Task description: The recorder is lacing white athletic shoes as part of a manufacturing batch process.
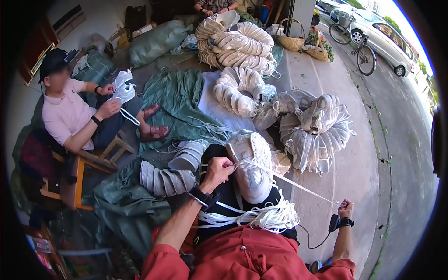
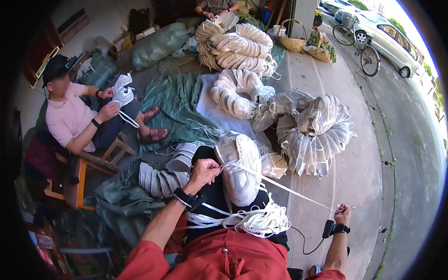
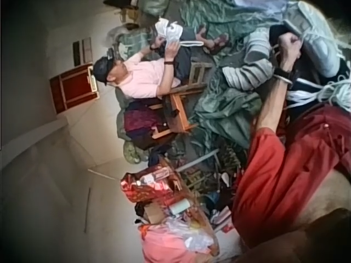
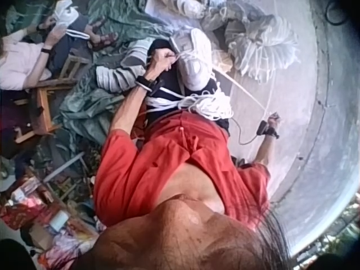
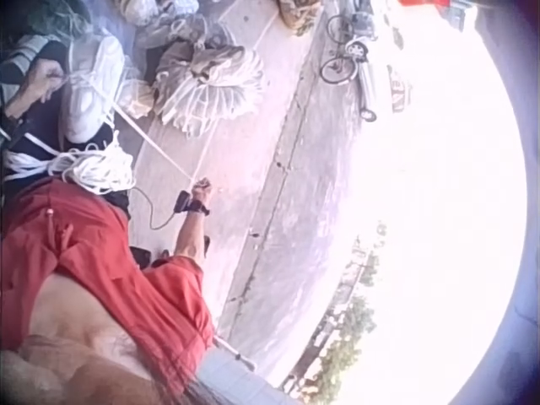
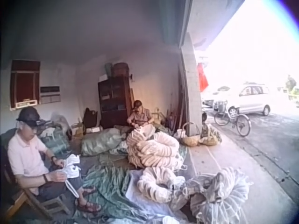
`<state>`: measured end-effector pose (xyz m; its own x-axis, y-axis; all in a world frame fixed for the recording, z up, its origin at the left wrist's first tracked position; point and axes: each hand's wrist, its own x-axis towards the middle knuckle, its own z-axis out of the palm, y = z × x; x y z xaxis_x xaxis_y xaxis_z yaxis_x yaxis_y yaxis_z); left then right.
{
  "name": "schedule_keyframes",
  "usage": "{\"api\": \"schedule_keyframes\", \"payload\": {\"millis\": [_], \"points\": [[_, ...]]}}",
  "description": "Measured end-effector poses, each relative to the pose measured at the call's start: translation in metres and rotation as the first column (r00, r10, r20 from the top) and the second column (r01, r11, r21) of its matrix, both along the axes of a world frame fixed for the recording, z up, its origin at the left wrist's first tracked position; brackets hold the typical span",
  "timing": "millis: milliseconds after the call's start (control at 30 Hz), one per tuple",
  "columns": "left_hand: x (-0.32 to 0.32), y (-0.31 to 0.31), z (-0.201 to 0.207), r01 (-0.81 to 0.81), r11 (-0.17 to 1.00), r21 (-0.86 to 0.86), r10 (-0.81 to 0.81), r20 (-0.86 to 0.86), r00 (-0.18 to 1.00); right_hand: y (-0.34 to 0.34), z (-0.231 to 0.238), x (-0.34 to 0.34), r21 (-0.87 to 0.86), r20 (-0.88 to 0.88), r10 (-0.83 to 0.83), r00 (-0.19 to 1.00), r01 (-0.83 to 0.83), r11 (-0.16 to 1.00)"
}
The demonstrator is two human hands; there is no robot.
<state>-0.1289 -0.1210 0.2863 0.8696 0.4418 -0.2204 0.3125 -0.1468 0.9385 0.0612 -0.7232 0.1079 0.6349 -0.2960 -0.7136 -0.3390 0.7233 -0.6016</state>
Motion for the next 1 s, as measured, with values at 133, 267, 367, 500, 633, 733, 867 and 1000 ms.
{"api": "schedule_keyframes", "payload": {"millis": [133,267,367,500,633,733,867,1000], "points": [[-0.002,0.003,0.0,-0.014,0.992,-0.128,0.016,0.019,1.0,0.001,-0.01,-0.003,0.028,0.005,0.07,0.998,-0.07,0.997],[-0.003,0.002,0.002,-0.012,0.994,-0.11,0.014,0.017,1.0,0.01,-0.009,-0.004,0.008,0.001,0.082,0.997,-0.082,0.997],[-0.003,0.003,0.004,0.002,0.997,-0.074,-0.004,-0.024,1.0,0.024,-0.001,-0.006,-0.045,0.004,0.089,0.996,-0.089,0.995],[0.0,0.003,0.009,-0.018,0.995,-0.098,0.011,-0.076,0.997,0.025,0.002,-0.008,-0.028,-0.009,0.1,0.995,-0.1,0.995],[0.002,0.003,0.012,-0.026,0.993,-0.116,0.016,-0.088,0.996,0.03,0.003,-0.012,-0.044,-0.043,0.139,0.989,-0.141,0.989],[0.006,0.001,0.009,-0.043,0.995,-0.088,0.035,-0.092,0.995,0.053,0.011,-0.015,-0.12,-0.017,0.27,0.963,-0.27,0.955],[0.011,-0.006,0.014,-0.034,0.952,0.303,0.06,-0.078,0.995,0.163,0.088,-0.015,-0.331,0.065,0.66,0.748,-0.608,0.722],[0.024,-0.019,0.027,0.1,0.595,0.798,-0.088,-0.059,0.994,0.282,0.164,-0.027,-0.539,0.158,0.912,0.379,-0.74,0.401]]}}
